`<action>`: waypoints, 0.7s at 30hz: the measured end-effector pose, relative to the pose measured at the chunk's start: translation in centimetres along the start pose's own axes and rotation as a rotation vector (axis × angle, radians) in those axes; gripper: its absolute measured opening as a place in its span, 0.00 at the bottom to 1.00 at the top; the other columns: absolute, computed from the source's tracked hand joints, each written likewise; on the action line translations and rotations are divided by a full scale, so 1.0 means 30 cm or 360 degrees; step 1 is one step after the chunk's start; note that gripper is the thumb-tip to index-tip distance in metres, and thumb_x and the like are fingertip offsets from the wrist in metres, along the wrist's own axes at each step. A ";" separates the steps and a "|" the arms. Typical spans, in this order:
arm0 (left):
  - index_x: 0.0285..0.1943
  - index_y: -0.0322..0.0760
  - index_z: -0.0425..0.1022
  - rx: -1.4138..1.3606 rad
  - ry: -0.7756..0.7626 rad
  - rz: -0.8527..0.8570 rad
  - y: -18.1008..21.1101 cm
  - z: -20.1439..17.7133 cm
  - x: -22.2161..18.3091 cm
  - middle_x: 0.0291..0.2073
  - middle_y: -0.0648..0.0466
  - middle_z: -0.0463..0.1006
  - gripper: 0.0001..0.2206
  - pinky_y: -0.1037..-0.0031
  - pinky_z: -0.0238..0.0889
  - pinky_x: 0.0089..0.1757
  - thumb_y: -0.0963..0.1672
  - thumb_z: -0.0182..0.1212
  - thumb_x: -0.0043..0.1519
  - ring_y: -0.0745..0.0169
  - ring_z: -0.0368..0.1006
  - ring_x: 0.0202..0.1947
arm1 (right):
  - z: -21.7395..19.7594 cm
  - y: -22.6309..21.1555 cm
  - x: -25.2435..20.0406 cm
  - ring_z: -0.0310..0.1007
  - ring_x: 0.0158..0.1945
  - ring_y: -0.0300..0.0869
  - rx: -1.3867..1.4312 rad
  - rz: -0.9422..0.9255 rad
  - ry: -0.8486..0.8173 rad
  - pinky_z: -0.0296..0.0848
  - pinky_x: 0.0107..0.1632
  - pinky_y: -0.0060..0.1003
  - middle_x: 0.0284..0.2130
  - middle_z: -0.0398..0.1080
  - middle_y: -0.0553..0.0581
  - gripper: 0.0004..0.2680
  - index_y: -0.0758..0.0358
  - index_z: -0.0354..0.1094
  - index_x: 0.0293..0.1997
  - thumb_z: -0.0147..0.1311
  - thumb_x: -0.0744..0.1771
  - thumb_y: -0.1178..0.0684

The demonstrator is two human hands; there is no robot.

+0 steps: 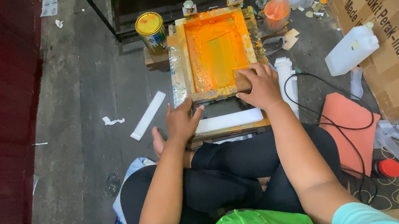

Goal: Manual screen printing of labels using a squeegee and orange ink on a production floor.

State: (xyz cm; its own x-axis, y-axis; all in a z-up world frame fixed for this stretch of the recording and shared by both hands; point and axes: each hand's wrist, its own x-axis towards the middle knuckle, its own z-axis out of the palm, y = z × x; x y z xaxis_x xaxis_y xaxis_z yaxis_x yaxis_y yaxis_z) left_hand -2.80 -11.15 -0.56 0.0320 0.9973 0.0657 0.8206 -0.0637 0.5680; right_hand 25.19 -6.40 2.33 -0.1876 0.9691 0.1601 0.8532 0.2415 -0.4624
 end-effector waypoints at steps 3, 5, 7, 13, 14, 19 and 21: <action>0.68 0.37 0.72 -0.0005 -0.0013 0.0005 0.009 -0.007 0.001 0.62 0.48 0.75 0.26 0.52 0.34 0.71 0.54 0.59 0.66 0.55 0.71 0.63 | 0.050 0.028 0.024 0.51 0.70 0.52 -0.0111 -0.0003 0.0013 0.49 0.70 0.61 0.61 0.59 0.55 0.27 0.47 0.65 0.67 0.68 0.61 0.44; 0.68 0.36 0.72 -0.0014 -0.0014 0.0015 0.012 -0.009 0.000 0.62 0.47 0.75 0.26 0.51 0.35 0.71 0.53 0.59 0.66 0.54 0.70 0.64 | 0.057 0.024 0.029 0.50 0.71 0.52 -0.0123 0.0017 -0.0011 0.48 0.71 0.61 0.61 0.58 0.55 0.27 0.47 0.65 0.67 0.70 0.60 0.46; 0.68 0.36 0.72 -0.0019 -0.0013 0.0023 0.005 -0.007 0.000 0.62 0.47 0.75 0.25 0.51 0.36 0.71 0.53 0.59 0.65 0.53 0.70 0.64 | 0.061 0.020 0.033 0.49 0.71 0.52 -0.0131 0.0034 -0.0036 0.46 0.72 0.62 0.62 0.57 0.54 0.28 0.46 0.65 0.67 0.71 0.60 0.47; 0.68 0.35 0.71 -0.0046 -0.0006 0.0043 0.000 -0.005 -0.006 0.62 0.46 0.74 0.27 0.51 0.37 0.70 0.54 0.60 0.65 0.52 0.70 0.64 | 0.097 0.039 0.032 0.53 0.69 0.47 -0.0174 -0.0081 0.0033 0.48 0.71 0.61 0.57 0.61 0.50 0.23 0.47 0.70 0.61 0.72 0.59 0.49; 0.68 0.34 0.72 -0.0076 0.0005 0.0047 0.002 -0.011 -0.011 0.62 0.45 0.74 0.27 0.50 0.38 0.70 0.54 0.59 0.65 0.51 0.70 0.63 | 0.116 0.049 0.031 0.54 0.68 0.48 -0.0158 -0.0147 0.0079 0.48 0.70 0.63 0.56 0.62 0.50 0.23 0.48 0.71 0.59 0.72 0.59 0.50; 0.67 0.35 0.73 -0.0074 0.0160 0.0086 0.021 -0.006 -0.004 0.60 0.46 0.76 0.26 0.52 0.43 0.69 0.53 0.62 0.65 0.54 0.72 0.61 | 0.134 0.066 0.036 0.59 0.64 0.48 -0.0093 -0.0339 0.0352 0.53 0.67 0.65 0.49 0.65 0.48 0.23 0.49 0.74 0.53 0.75 0.55 0.54; 0.68 0.35 0.72 -0.0130 0.0273 0.0104 0.057 -0.036 -0.013 0.59 0.44 0.77 0.25 0.51 0.45 0.68 0.50 0.64 0.65 0.52 0.73 0.60 | 0.126 0.063 0.039 0.62 0.61 0.46 -0.0072 -0.0442 0.0523 0.55 0.66 0.61 0.48 0.66 0.46 0.20 0.48 0.75 0.50 0.75 0.55 0.54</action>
State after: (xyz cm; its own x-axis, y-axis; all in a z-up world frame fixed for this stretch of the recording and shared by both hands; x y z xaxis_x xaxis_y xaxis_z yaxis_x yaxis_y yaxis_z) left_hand -2.02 -11.68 1.27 -0.0198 0.9707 0.2395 0.7707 -0.1378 0.6221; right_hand 24.76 -4.63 -1.68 -0.2543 0.7987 0.5453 0.8140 0.4813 -0.3253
